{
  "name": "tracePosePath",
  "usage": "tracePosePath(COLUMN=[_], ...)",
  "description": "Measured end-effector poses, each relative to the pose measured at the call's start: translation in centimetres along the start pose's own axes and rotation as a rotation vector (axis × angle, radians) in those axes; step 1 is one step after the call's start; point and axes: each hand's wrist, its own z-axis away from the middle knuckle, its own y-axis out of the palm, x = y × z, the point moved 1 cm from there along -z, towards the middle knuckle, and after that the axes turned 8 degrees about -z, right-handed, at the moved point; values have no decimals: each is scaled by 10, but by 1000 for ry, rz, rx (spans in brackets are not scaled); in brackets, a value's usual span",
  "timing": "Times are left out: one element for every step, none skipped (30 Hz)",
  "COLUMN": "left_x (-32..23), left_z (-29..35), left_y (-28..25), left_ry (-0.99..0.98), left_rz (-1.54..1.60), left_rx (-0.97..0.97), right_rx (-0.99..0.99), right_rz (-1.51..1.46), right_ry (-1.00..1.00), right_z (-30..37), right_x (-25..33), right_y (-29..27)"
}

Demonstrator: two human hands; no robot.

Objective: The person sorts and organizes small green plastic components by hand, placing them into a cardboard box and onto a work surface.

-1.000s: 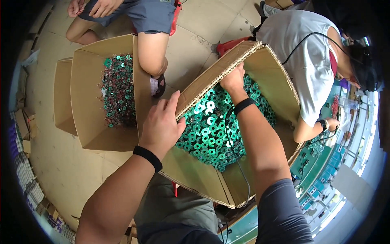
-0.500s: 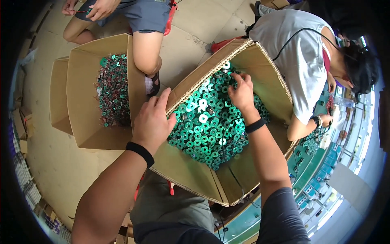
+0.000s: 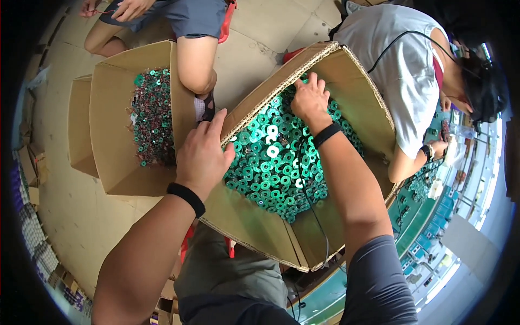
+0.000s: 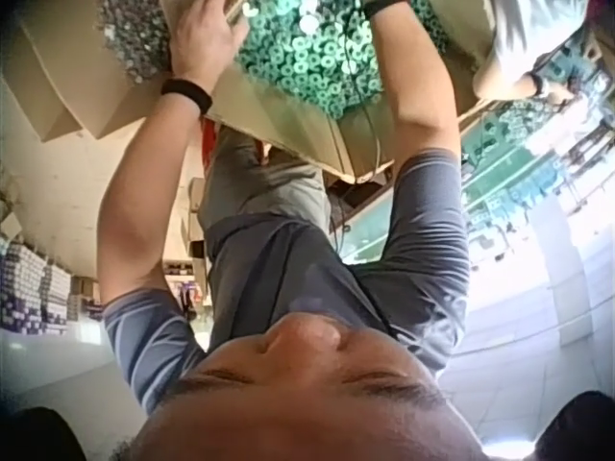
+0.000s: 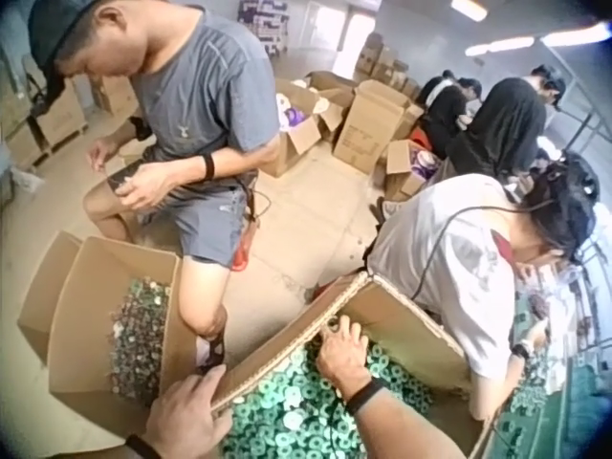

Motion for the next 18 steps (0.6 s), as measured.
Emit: tracePosePath(left_x=[0, 0, -1, -2, -2, -1, 0, -1, -2, -1, 0, -1, -2, -2, -1, 0, 1, 0], left_z=[0, 1, 2, 2, 2, 2, 2, 2, 2, 2, 2, 1, 1, 2, 2, 3, 3, 2], left_y=[-1, -1, 0, 1, 1, 1, 0, 0, 0, 1, 0, -1, -2, -1, 0, 1, 0, -1], left_ry=[4, 3, 5, 7, 6, 9, 12, 9, 4, -1, -4, -4, -4, -5, -3, 0, -4, -7], left_rz=[-5, -3, -10, -17, -17, -15, -14, -17, -15, -13, -15, -3, 9, 13, 7, 1, 2, -4], left_rx=[-7, -7, -9, -10, -10, -17, -24, -22, -14, -6, -3, 1, 4, 5, 2, -2, -3, -6], right_rx=[7, -65, -66, -78, -89, -138, -135, -117, -96, -86, -82, -144, -206, -270, -298, -292, -286, -286], right_rz=[-13, -38, -37, -80, -123, -124, -127, -106, -84, -47, -49, -112, -174, -184, -215, -217, -220, -216], right_ry=[3, 4, 3, 8, 13, -17, -18, -33, -46, -54, -54, -74, -92, -103, -116, -117, -118, -118], right_z=[0, 0, -3, -7, -11, -12, -14, -14, -14, -16, -16, -18, -18, -16, -11, -6, -2, 2], right_x=[1, -4, -8, -12, -14, -14, -13, -12, -10, -10, -9, -13, -17, -23, -28, -32, -37, -42], right_y=[-2, 3, 3, 2, 2, 3, 6, 9, 12, 13, 14, 16, 16, 18, 21, 24, 27, 29])
